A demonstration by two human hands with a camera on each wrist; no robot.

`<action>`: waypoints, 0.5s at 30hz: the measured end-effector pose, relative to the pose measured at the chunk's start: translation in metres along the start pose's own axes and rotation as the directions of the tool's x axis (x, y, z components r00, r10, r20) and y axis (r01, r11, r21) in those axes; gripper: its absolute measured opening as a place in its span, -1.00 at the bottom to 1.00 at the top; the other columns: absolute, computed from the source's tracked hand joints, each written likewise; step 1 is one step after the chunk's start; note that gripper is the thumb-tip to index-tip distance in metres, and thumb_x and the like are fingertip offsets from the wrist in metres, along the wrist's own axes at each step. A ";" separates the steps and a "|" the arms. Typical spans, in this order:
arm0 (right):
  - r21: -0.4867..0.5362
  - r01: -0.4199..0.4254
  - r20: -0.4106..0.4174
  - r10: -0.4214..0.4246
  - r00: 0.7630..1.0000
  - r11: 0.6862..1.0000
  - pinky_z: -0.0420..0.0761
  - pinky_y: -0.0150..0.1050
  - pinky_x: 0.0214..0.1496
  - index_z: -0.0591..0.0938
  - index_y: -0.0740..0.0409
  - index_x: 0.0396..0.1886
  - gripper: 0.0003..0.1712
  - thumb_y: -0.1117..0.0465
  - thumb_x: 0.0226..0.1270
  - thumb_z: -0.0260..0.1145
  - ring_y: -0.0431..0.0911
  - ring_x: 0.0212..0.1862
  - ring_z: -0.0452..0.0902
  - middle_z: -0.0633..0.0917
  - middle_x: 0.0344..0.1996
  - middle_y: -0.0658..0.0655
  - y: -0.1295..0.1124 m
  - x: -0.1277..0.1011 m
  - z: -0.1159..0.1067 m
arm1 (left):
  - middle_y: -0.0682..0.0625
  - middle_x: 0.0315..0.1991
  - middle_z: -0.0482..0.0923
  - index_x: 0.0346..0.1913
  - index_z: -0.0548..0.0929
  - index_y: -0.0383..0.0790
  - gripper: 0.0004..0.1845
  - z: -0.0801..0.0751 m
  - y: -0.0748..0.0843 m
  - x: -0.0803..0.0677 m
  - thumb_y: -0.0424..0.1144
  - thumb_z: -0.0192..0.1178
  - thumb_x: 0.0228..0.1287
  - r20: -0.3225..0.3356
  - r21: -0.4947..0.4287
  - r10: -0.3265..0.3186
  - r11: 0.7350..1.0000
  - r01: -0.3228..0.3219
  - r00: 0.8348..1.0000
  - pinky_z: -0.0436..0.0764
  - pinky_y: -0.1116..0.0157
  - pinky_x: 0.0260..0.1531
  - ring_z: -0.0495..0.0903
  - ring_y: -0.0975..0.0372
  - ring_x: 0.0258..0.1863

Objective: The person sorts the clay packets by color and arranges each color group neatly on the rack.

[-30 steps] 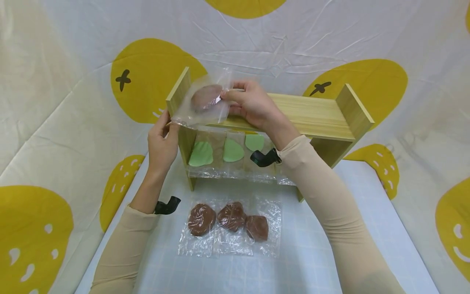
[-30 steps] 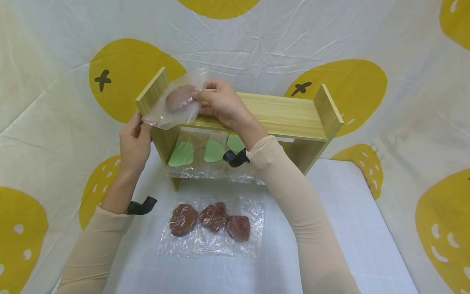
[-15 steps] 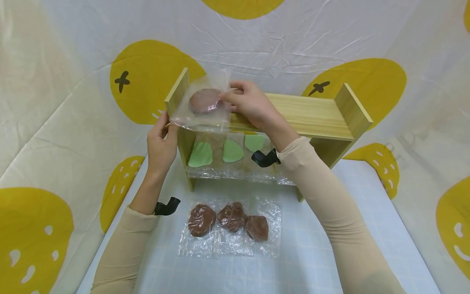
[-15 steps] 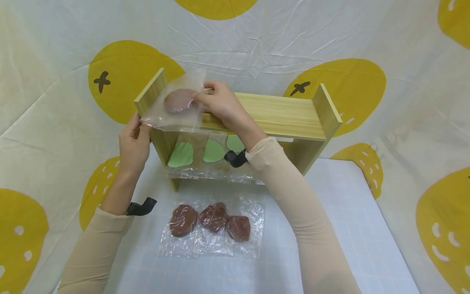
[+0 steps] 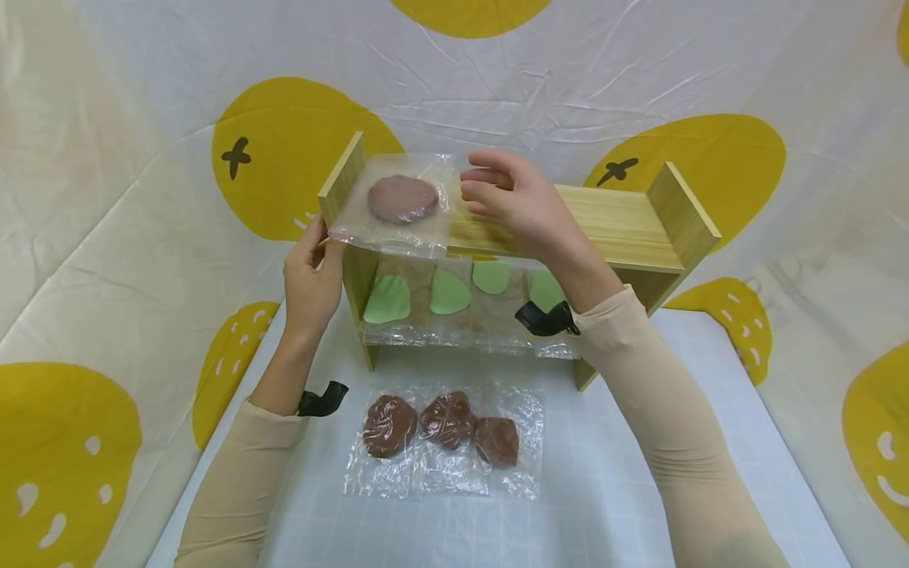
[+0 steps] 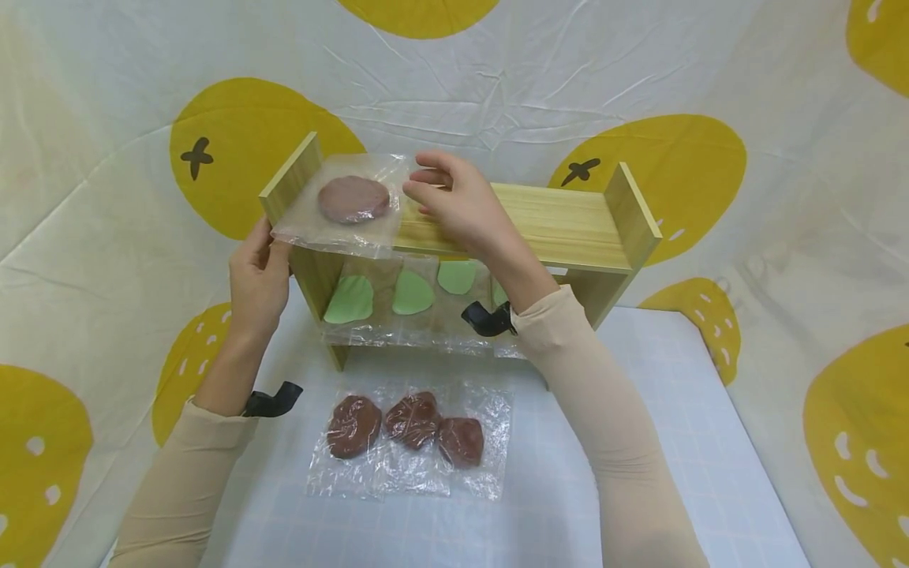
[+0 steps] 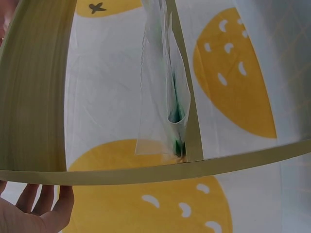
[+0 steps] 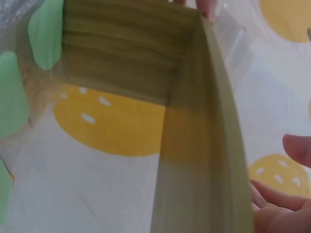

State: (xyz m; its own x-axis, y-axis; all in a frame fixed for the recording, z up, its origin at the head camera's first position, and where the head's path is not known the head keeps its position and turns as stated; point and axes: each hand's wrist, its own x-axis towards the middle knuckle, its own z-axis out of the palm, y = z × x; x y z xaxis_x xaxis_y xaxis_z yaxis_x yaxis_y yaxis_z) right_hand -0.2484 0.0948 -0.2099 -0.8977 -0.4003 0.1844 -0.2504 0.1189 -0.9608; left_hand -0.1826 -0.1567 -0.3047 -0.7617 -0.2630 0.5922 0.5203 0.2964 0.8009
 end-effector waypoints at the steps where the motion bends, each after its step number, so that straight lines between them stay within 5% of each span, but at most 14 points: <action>1: 0.018 0.011 0.004 -0.011 1.000 1.000 0.55 -0.13 0.18 0.34 0.30 0.45 -0.37 0.30 0.45 0.27 0.05 0.24 0.48 0.50 0.27 0.32 -0.001 -0.005 -0.001 | -0.22 0.14 0.60 0.37 0.48 -0.36 -0.57 0.000 0.000 0.000 -0.35 0.08 0.52 -0.001 0.000 -0.002 1.000 0.002 1.000 0.52 0.29 0.08 0.60 0.20 -0.01; 15: 0.030 0.157 0.039 -0.158 0.987 0.987 0.57 -0.10 0.15 0.44 0.32 0.36 -0.48 0.34 0.45 0.27 0.19 0.14 0.56 0.55 0.17 0.40 -0.004 -0.071 -0.014 | -0.21 0.18 0.58 0.39 0.46 -0.35 -0.56 0.000 0.003 0.000 -0.33 0.07 0.53 0.006 0.022 0.003 1.000 -0.003 1.000 0.52 0.25 0.11 0.59 0.11 0.03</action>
State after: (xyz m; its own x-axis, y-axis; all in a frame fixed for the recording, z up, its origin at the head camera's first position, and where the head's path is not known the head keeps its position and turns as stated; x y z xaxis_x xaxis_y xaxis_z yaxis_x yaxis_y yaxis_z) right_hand -0.1887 0.1351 -0.2160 -0.8317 -0.4495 0.3259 -0.3773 0.0271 -0.9257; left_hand -0.1807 -0.1551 -0.3023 -0.7625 -0.2562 0.5941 0.5142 0.3175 0.7968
